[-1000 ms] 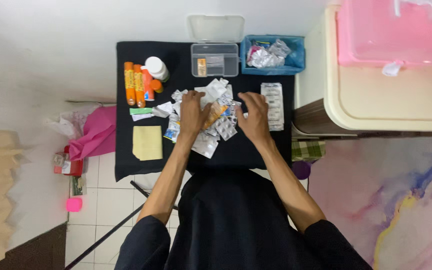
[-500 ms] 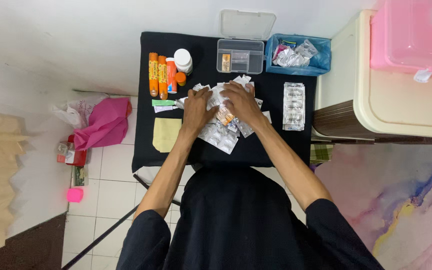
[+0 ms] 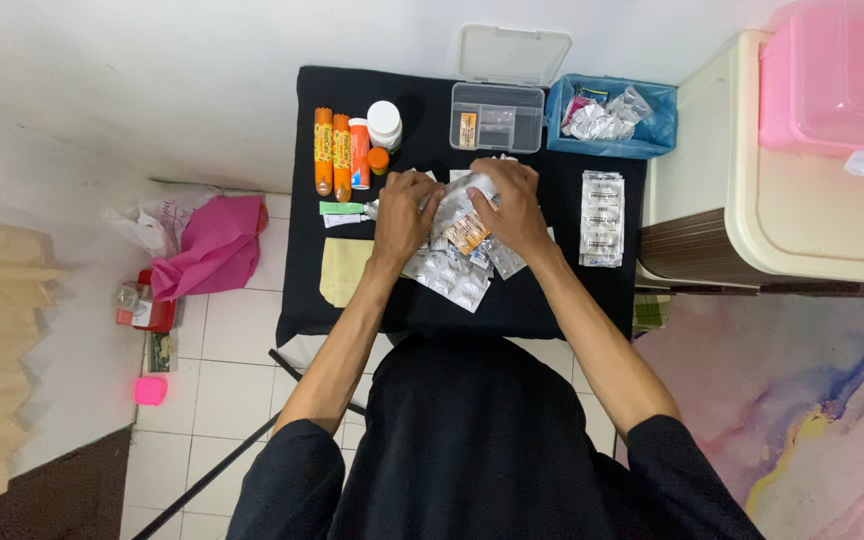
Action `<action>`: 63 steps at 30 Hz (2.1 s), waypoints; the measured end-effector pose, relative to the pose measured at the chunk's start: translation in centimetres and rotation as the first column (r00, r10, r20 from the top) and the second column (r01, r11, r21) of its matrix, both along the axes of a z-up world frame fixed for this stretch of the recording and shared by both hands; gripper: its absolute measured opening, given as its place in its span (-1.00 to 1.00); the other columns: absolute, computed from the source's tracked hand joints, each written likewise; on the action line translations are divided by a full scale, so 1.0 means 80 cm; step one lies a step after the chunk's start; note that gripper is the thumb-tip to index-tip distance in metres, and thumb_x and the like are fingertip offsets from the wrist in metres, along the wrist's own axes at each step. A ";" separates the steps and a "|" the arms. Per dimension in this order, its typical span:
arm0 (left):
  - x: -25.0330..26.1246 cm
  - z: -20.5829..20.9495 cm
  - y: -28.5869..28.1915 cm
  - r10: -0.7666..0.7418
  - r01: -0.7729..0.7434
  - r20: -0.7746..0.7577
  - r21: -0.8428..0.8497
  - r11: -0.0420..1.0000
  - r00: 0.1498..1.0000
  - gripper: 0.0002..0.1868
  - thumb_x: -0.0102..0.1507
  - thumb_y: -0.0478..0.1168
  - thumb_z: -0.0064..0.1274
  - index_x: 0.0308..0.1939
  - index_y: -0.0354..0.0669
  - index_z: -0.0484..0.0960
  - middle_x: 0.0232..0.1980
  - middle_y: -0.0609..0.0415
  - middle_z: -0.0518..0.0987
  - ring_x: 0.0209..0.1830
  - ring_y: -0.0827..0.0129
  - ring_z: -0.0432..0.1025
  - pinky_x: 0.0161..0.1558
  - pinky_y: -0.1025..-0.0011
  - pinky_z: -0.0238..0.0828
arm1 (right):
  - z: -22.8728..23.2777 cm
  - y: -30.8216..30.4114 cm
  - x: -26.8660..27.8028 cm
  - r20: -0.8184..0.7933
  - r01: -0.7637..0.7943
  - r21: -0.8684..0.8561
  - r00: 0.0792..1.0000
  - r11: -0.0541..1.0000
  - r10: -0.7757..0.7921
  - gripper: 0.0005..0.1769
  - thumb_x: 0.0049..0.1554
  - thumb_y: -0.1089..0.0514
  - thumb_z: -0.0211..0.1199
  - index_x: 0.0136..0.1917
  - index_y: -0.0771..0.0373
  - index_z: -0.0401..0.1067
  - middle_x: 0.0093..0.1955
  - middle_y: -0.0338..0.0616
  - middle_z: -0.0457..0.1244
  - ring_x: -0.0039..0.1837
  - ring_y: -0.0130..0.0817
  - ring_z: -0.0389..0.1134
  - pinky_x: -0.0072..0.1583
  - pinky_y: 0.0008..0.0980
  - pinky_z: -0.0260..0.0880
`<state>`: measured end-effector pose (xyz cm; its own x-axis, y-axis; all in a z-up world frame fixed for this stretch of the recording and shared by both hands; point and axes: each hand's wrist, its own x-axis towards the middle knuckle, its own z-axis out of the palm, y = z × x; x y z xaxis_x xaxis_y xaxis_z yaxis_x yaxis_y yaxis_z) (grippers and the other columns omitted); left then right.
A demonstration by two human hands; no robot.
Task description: The person sorts medication blister packs and small pouches on a table, placing some into small plastic organizers and containers.
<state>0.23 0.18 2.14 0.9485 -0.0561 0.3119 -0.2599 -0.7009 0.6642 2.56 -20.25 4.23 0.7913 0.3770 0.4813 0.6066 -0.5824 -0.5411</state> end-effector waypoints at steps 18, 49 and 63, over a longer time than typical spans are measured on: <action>-0.040 0.010 -0.083 -0.278 -0.211 -0.309 -0.920 0.332 0.910 -0.57 0.27 -0.30 0.21 0.15 -0.36 0.41 -0.22 -0.01 0.67 -0.30 0.44 0.60 -0.18 0.45 0.62 | -0.006 -0.037 -0.053 -0.545 0.456 0.803 0.823 0.383 0.162 -0.88 0.25 0.42 0.28 0.02 0.31 0.40 -0.05 -0.18 0.35 -0.01 -0.53 0.34 0.09 -0.52 0.37; 0.008 -0.082 -0.320 -0.113 0.014 -0.228 -0.396 0.918 0.967 -0.55 0.23 -0.33 0.18 0.18 -0.43 0.52 -0.15 -0.20 0.55 -0.35 0.17 0.51 -0.30 0.30 0.49 | -0.064 -0.230 -0.063 -0.208 0.535 0.106 0.836 0.838 -0.507 -0.60 0.09 0.33 0.42 0.19 0.43 0.45 -0.03 0.08 0.29 0.02 -0.14 0.38 0.06 -0.21 0.42; -0.011 -0.067 -0.332 -0.095 0.005 -0.232 -0.364 0.932 0.968 -0.49 0.25 -0.35 0.10 0.27 -0.50 0.45 -0.01 -0.29 0.48 -0.09 -0.01 0.45 -0.02 0.19 0.43 | -0.048 -0.233 -0.071 -0.367 0.546 0.013 0.782 0.838 -0.504 -0.54 0.20 0.25 0.34 0.32 0.47 0.39 0.23 0.16 0.31 0.24 0.03 0.39 0.23 -0.11 0.41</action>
